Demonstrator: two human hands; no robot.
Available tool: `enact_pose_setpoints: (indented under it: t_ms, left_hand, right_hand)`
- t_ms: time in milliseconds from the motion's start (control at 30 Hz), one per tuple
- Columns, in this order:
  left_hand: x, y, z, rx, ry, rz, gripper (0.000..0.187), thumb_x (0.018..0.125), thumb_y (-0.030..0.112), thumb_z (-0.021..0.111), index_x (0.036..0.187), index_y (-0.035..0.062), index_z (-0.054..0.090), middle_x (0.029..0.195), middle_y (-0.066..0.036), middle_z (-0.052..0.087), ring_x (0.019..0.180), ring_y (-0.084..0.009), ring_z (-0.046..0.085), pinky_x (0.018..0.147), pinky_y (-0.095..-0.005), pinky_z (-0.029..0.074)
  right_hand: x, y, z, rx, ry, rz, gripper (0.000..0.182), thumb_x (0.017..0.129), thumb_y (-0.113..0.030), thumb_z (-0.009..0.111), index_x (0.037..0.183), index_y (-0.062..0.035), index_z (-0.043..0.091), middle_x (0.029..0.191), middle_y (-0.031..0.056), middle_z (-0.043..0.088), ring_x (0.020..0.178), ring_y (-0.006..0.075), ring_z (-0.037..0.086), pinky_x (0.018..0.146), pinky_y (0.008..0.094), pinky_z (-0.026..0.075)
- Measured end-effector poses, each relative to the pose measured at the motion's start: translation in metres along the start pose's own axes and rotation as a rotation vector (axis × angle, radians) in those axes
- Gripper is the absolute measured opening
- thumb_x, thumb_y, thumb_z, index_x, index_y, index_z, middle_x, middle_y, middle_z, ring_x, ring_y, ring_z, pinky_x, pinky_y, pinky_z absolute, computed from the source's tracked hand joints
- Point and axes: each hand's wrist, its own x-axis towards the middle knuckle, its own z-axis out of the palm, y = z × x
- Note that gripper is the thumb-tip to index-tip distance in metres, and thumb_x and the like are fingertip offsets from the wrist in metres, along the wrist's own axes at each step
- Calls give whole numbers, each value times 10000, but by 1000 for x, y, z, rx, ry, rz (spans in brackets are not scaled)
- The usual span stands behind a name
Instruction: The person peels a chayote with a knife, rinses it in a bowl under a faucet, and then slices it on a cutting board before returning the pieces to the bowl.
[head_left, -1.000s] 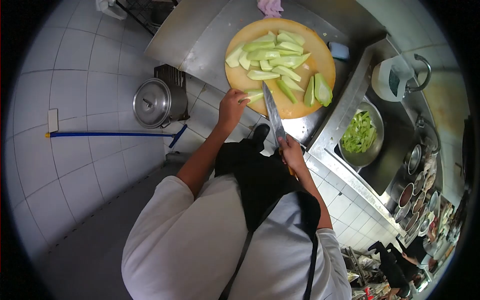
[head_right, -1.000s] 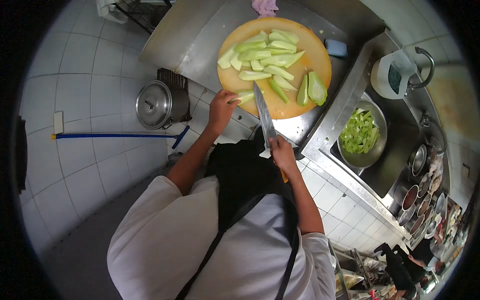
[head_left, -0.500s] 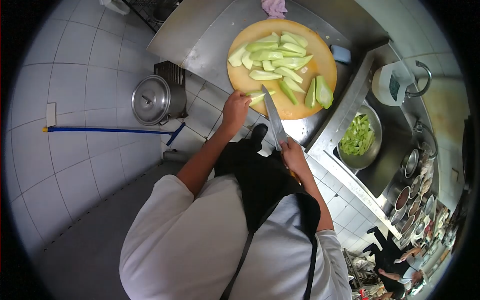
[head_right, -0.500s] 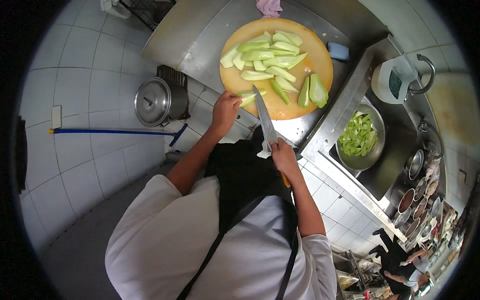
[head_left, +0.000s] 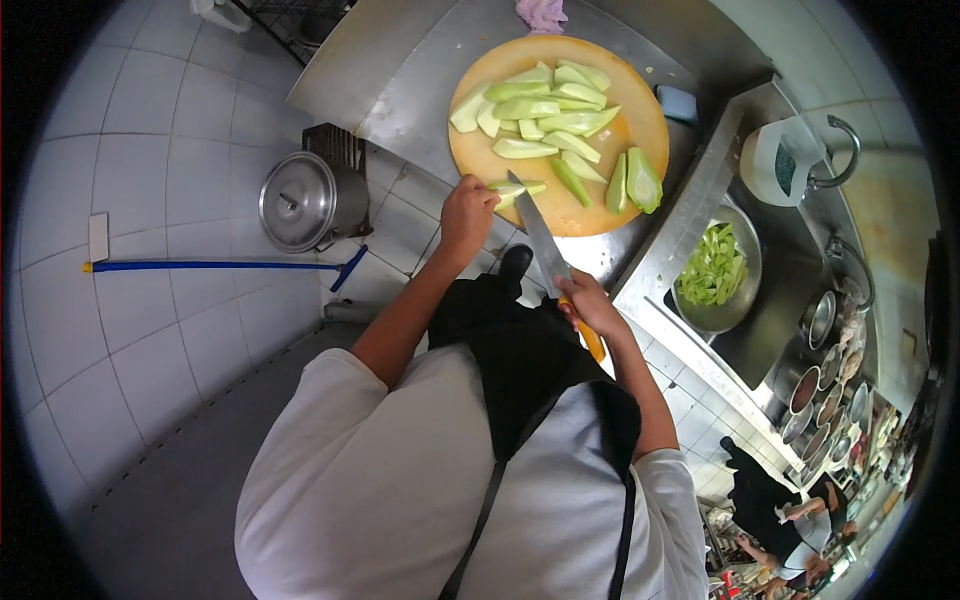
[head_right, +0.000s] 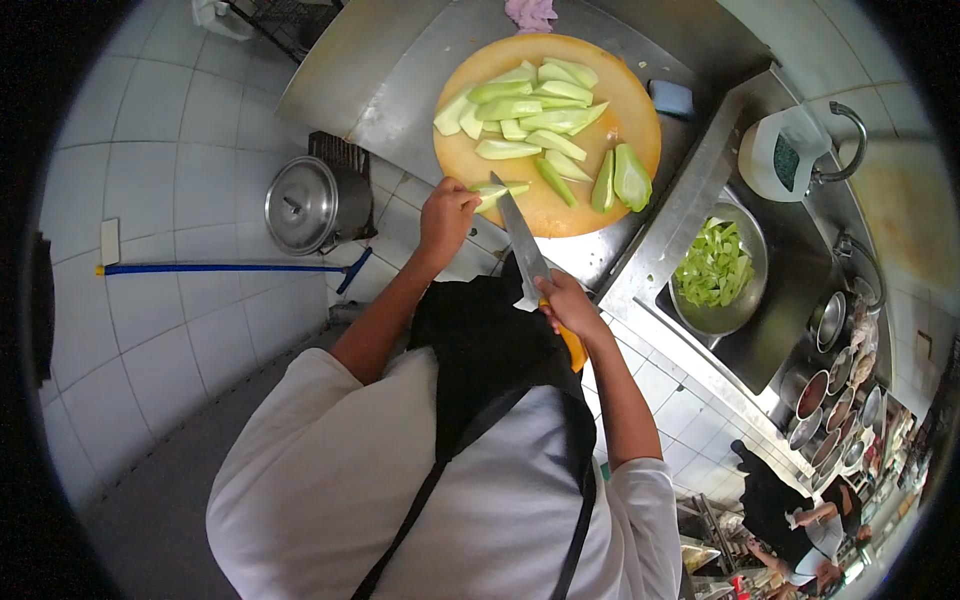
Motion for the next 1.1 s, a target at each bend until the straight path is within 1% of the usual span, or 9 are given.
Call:
enact_pose_setpoints:
  t_ms: [333, 400, 500, 600, 700, 733, 833, 933, 1100]
  left_hand:
    - [-2, 1, -1, -22, -24, -69, 78, 803, 117, 775, 860, 63, 775, 848, -93, 625, 811, -290, 646, 717, -412, 516]
    - [-1, 4, -3, 54, 39, 24, 84, 804, 121, 777, 866, 64, 774, 833, -93, 623, 793, -292, 644, 703, -413, 515]
    - [-5, 0, -2, 53, 76, 29, 93, 807, 118, 782, 881, 62, 774, 831, -97, 638, 763, -290, 651, 684, -400, 520]
    - [-7, -1, 8, -113, 104, -65, 106, 817, 112, 786, 898, 46, 771, 850, -106, 671, 741, -276, 671, 676, -372, 529]
    - [-5, 4, 18, -240, 110, -142, 123, 832, 111, 788, 917, 24, 768, 855, -119, 701, 729, -246, 687, 678, -339, 533]
    - [-3, 4, 19, -265, 114, -164, 129, 838, 111, 788, 924, 17, 768, 853, -123, 709, 726, -235, 691, 679, -327, 533]
    - [-1, -3, 22, -240, 117, -159, 169, 846, 121, 790, 955, -5, 765, 818, -136, 721, 699, -201, 684, 660, -318, 527]
    - [0, -10, 27, -255, 107, -244, 189, 845, 111, 790, 974, -24, 762, 789, -131, 728, 665, -166, 676, 642, -310, 527]
    - [2, -27, 40, -493, 81, -413, 175, 870, 86, 772, 961, -62, 749, 769, -86, 721, 650, -126, 662, 627, -275, 547]
  right_hand:
    - [7, 11, 8, 125, -86, -21, 295, 1051, -329, 505, 916, -66, 513, 610, -1, 478, 404, 103, 442, 389, 279, 381]
    - [19, 10, 14, 190, -103, -36, 302, 1048, -342, 515, 914, -72, 510, 609, -12, 458, 407, 90, 428, 392, 268, 373]
    - [15, 9, 18, 13, -4, -66, 292, 1035, -308, 529, 927, -37, 531, 624, 83, 566, 456, 202, 566, 448, 364, 466]
    - [5, 3, 26, -787, 456, -498, 245, 1013, -229, 539, 942, 4, 555, 716, 226, 662, 618, 381, 677, 590, 494, 537]
    - [-24, -50, 37, -827, 446, -318, 196, 984, -162, 544, 971, 31, 575, 800, 315, 667, 768, 490, 677, 715, 567, 538]
    - [-22, -50, 40, -885, 468, -364, 178, 968, -139, 551, 955, 37, 577, 760, 282, 674, 745, 460, 693, 690, 543, 554]
    - [-14, -51, 45, -888, 470, -363, 158, 945, -113, 561, 936, 45, 576, 758, 281, 678, 753, 448, 705, 695, 528, 568]
    - [6, -39, 50, -916, 495, -424, 207, 998, -160, 535, 951, 41, 546, 755, 267, 675, 733, 447, 693, 653, 543, 549]
    - [20, -38, 59, -952, 470, -352, 133, 935, -99, 550, 950, 33, 552, 750, 270, 684, 721, 435, 716, 633, 507, 586]
